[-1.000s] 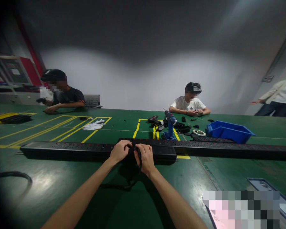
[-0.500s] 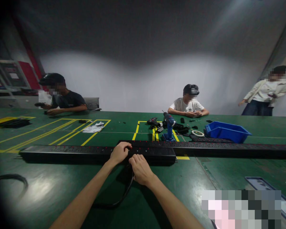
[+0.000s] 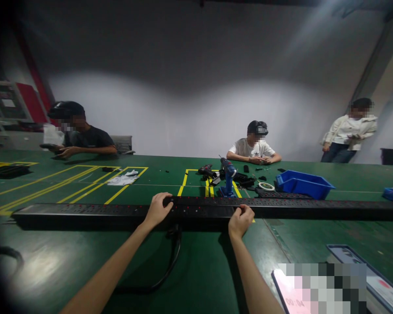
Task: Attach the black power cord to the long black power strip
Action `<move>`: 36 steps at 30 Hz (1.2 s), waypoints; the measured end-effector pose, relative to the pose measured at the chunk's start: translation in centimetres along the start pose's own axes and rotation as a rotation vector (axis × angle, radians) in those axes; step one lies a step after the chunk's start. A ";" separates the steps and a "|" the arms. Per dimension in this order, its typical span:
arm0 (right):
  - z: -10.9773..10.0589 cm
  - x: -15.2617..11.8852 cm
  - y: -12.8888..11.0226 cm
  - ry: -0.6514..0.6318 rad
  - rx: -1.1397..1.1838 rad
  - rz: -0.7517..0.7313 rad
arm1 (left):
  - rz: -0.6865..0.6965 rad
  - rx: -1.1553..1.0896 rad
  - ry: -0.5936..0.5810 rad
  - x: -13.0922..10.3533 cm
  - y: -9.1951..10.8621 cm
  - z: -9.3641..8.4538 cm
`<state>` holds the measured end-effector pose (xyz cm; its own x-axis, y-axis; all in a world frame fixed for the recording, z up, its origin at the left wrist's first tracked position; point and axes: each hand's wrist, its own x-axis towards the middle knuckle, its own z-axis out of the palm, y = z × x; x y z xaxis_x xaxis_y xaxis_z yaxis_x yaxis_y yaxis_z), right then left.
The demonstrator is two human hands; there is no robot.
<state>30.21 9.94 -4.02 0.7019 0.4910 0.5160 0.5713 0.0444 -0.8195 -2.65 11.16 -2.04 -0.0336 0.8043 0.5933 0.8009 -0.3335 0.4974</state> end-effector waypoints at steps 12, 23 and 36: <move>0.9 0.3 1.5 -0.188 -0.060 0.135 | -0.215 0.187 -0.244 0.3 -0.2 -0.9; 0.0 -0.4 0.6 -0.223 -0.044 -0.038 | -0.273 0.183 -0.370 1.3 -0.7 -2.2; 0.3 -1.2 0.3 -0.388 0.065 -0.283 | -0.286 0.169 -0.481 2.1 -3.9 -4.2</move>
<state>29.42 9.58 -4.97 0.3058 0.7396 0.5996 0.6806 0.2706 -0.6808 -8.39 12.07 -0.08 -0.0185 0.9969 0.0763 0.8855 -0.0191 0.4642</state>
